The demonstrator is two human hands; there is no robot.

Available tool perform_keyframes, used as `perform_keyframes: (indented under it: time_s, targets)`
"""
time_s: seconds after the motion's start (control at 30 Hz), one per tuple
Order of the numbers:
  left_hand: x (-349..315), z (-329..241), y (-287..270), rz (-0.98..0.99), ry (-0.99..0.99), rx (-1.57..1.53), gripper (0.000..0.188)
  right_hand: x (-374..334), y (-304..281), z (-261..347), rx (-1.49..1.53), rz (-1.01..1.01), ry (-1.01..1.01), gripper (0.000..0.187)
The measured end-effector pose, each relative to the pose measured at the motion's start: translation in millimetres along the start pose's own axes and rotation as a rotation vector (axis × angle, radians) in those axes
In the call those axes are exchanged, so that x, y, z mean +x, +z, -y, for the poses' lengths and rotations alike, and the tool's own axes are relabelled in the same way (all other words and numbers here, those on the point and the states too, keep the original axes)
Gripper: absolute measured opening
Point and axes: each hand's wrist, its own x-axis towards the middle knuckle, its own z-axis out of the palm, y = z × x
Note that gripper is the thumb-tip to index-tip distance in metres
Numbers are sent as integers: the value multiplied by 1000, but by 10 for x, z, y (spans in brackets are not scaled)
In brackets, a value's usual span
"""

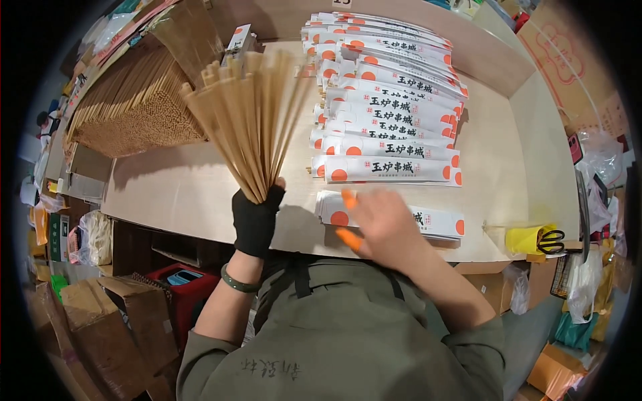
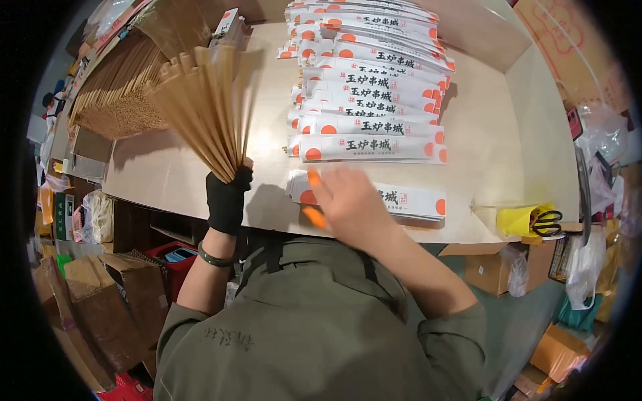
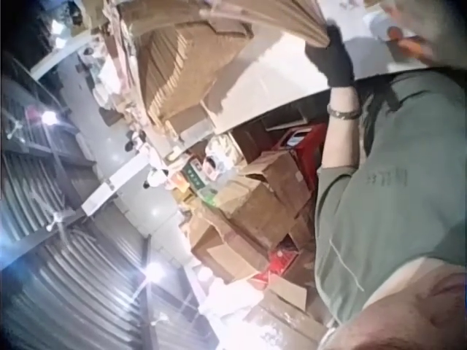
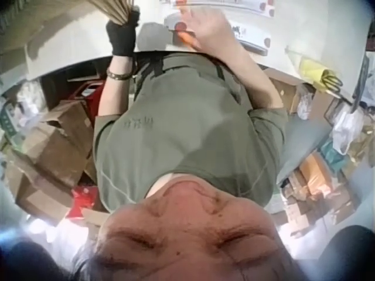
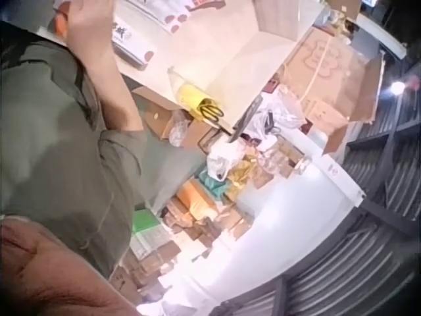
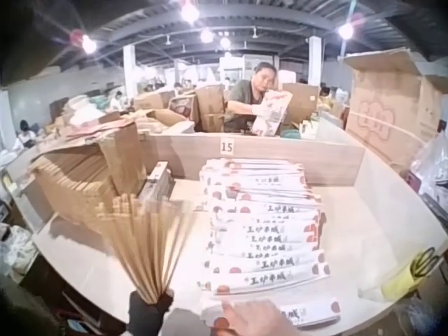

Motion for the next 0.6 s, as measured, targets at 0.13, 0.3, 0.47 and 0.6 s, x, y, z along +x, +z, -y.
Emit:
perform_keyframes:
  time_s: [0.13,0.3,0.47,0.6]
  targets:
    - [-61,200,-40,-108,9,95,20,-357,214,9,2,103,-43,17]
    - [-179,248,-232,-102,-120,-44,18,-327,220,-58,179,-106,13,12]
    - [-212,233,-461,-87,-15,171,14,-175,106,-200,422,-93,236,13]
    - [-257,81,-658,36,-37,193,18,27,-164,-246,823,-44,694,16]
